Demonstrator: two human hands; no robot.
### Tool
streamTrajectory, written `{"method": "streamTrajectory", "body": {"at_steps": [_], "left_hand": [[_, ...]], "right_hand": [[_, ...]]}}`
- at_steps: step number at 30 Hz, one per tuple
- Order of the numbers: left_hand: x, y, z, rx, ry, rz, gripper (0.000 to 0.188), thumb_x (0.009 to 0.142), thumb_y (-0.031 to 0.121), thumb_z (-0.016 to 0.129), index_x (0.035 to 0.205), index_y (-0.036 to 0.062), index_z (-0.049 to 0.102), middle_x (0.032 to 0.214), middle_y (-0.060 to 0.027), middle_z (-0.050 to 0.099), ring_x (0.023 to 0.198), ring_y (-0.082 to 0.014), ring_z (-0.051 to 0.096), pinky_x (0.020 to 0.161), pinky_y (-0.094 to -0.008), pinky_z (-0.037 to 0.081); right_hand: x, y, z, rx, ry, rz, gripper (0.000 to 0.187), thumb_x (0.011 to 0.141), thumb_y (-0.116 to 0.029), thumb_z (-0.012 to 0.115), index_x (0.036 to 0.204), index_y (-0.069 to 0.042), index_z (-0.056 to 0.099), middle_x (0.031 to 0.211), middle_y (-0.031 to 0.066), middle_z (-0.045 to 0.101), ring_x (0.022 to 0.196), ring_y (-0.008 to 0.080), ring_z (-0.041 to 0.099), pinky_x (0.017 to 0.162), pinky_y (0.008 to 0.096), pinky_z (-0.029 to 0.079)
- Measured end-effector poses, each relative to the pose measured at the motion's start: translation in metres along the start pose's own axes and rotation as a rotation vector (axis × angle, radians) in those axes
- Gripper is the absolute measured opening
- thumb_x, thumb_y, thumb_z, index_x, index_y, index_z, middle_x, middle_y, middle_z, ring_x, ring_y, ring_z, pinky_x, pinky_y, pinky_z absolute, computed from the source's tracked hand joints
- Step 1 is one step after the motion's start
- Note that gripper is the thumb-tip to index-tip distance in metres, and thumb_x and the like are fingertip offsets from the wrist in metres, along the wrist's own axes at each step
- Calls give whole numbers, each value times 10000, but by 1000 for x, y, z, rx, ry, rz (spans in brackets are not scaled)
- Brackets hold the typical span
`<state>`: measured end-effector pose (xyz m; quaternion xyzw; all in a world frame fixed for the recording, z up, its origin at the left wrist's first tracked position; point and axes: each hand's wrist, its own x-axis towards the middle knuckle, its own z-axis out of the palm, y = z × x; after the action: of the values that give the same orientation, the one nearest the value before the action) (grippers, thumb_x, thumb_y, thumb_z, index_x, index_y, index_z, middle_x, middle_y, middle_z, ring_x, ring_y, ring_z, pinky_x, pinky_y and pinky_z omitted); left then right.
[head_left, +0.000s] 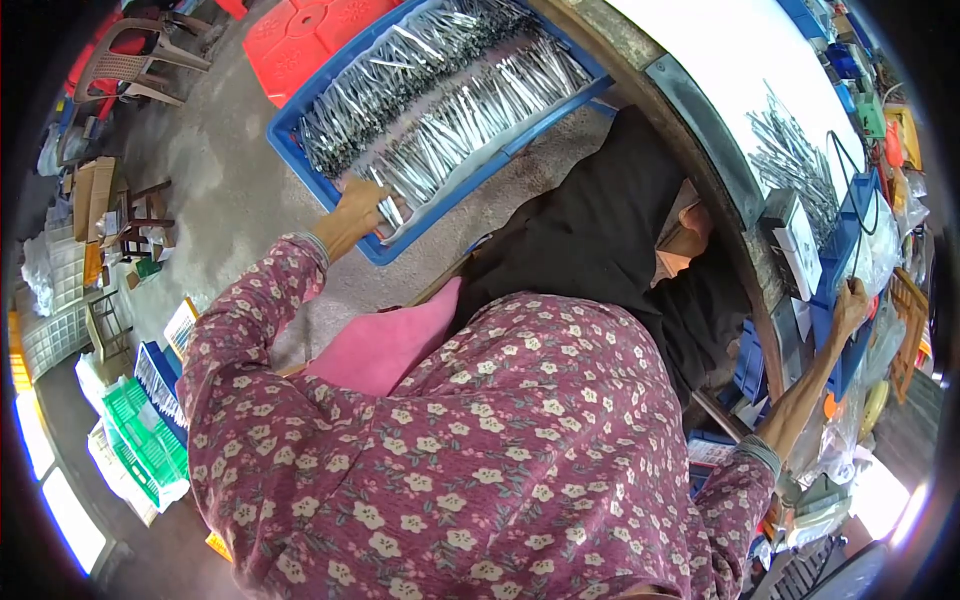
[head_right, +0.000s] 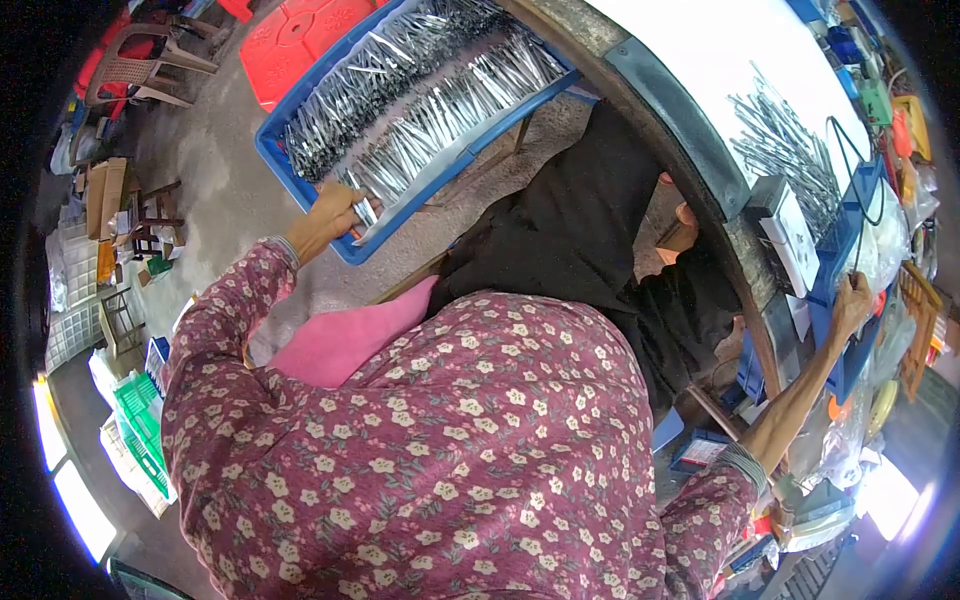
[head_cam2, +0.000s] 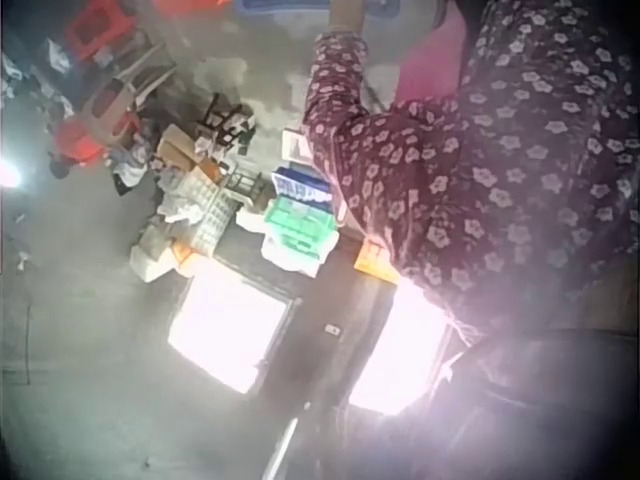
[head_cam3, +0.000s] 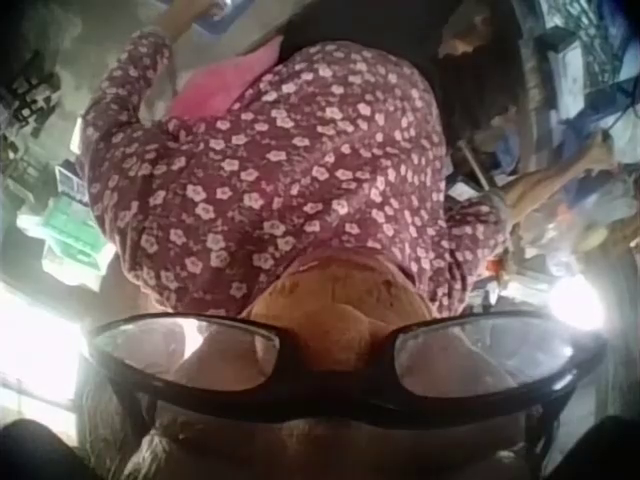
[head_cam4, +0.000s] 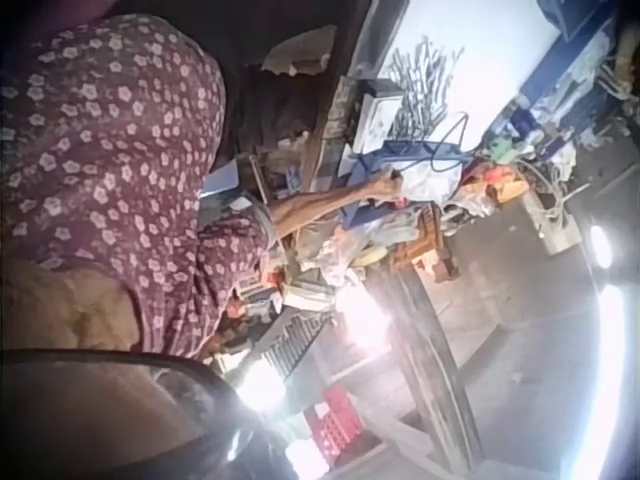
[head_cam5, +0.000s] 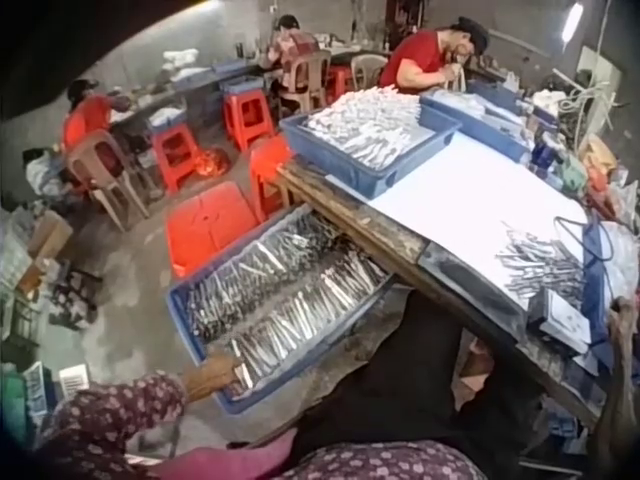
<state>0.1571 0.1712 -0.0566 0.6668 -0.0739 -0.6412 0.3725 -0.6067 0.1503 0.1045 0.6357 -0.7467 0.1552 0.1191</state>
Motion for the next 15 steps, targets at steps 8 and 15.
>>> {"method": "streamTrajectory", "body": {"at_steps": [8,15], "left_hand": [[-7,2,19,300,136,78,185,781,67,549,831,-103,496,693,-147,560,521,-229,571,398,-357,491],[-10,5,14,401,93,48,271,802,141,545,837,-122,489,694,-189,553,505,-243,562,386,-381,480]], "right_hand": [[2,2,0,-4,26,-34,227,732,-178,540,742,48,526,527,100,435,497,141,407,486,323,352],[4,6,3,-35,43,-19,213,739,-162,560,783,46,574,564,122,508,523,142,474,511,298,387]]}}
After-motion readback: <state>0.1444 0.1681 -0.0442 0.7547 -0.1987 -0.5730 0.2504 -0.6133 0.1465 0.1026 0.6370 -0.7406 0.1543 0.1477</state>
